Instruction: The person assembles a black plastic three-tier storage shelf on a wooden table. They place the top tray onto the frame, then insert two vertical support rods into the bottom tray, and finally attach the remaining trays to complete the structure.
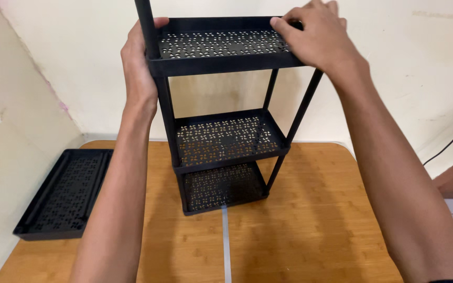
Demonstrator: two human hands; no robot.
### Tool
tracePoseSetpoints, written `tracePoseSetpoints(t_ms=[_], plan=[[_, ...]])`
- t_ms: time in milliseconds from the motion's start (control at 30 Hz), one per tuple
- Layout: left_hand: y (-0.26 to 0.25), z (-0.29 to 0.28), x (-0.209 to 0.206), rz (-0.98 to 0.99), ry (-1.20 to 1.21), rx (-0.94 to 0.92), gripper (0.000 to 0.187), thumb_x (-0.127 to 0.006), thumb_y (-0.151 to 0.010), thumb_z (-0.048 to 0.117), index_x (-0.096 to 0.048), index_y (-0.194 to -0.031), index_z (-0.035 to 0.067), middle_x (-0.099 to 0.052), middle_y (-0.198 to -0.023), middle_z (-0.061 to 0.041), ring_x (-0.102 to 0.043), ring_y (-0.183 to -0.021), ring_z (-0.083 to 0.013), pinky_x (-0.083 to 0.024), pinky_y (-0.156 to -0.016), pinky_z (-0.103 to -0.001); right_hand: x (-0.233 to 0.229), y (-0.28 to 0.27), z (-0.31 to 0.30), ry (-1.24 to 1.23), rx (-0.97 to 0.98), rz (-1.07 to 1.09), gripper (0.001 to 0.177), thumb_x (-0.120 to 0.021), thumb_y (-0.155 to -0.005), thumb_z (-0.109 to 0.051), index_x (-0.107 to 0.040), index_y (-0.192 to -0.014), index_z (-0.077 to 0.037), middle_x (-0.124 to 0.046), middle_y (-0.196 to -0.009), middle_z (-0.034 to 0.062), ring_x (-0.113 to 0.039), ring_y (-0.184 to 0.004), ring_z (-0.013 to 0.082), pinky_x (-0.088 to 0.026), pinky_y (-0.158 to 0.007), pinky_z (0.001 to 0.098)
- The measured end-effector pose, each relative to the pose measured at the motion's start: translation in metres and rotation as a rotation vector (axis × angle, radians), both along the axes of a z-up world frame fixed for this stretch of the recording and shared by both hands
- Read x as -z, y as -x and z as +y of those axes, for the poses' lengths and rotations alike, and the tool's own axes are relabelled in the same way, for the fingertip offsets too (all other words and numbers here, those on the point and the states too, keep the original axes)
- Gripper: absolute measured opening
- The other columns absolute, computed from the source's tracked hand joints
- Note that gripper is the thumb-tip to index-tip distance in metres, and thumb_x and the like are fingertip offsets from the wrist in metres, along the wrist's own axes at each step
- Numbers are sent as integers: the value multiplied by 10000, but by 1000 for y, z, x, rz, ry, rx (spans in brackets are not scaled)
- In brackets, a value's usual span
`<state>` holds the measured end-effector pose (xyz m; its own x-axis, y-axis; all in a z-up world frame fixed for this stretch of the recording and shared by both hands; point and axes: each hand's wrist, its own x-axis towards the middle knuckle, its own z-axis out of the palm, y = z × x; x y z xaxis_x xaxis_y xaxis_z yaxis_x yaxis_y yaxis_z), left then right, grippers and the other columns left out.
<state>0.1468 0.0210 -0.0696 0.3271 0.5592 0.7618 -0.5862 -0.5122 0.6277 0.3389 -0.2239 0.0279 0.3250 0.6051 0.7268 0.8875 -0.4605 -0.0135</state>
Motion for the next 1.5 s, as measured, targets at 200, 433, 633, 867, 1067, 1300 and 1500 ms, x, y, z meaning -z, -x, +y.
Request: tracePoseSetpoints(t_ms=[200, 433, 633, 867, 1067, 1300, 1500], plan=[[-52, 12, -14, 22, -42, 114, 539, -393, -1055, 452, -701, -1197, 33, -647, -930, -7, -601, -860, -91, -503, -780, -258, -7, -68, 3, 101, 247, 449, 635, -577, -924, -623, -705, -1275, -110, -709, -1125, 227, -689, -1032, 389, -510, -933, 515], [-119, 21, -16, 18, 28, 72, 534, -359, -1052, 422, -714, -1165, 40, -592, -869, -7, -543, -781, -92, -442, -683, -261, -10, -122, 28, 69, 250, 528, 676, -544, -938, -621, -693, -1291, -64, -733, -1088, 222, -700, -1039, 340, -488, -969, 500], [-151, 14, -22, 25, 71, 126, 468, -341, -1010, 307, -700, -1154, 42, -631, -940, -15, -557, -813, -90, -460, -707, -258, -17, -144, 25, 98, 340, 596, 564, -598, -899, -562, -728, -1261, -150, -750, -1074, 189, -724, -1000, 323, -514, -938, 511], [-180, -15, -30, 51, 29, 148, 430, -349, -994, 165, -737, -1107, 18, -520, -1548, -161, -518, -1362, -202, -449, -1098, -355, -27, -168, -4, 119, 340, 662, 560, -600, -927, -534, -725, -1268, -108, -737, -1132, 205, -713, -1035, 320, -528, -966, 489], [-162, -45, -65, 275, 75, 57, 409, -396, -1064, 208, -627, -1328, -1, -548, -1474, -154, -525, -1374, -249, -418, -1145, -365, -27, -175, -20, 166, 320, 559, 534, -602, -952, -480, -615, -1328, -101, -400, -1489, 192, -464, -1309, 342, -443, -1019, 495], [-103, -79, -110, 293, 156, 214, 426, -340, -1109, 194, -632, -1359, 11, -716, -1274, -124, -630, -1280, -219, -478, -1157, -378, -32, -146, -25, 124, -228, 552, 450, -478, -1046, -414, -619, -1323, -89, -429, -1561, 135, -368, -1470, 316, -345, -1184, 485], [-80, -107, -139, 527, 127, 196, 311, -545, -1017, 96, -620, -1315, 46, -752, -1189, -85, -690, -1184, -188, -555, -978, -352, -23, -118, -22, 255, -186, 618, 521, -442, -1034, -490, -645, -1353, -132, -531, -1515, 84, -401, -1464, 277, -306, -1218, 457]])
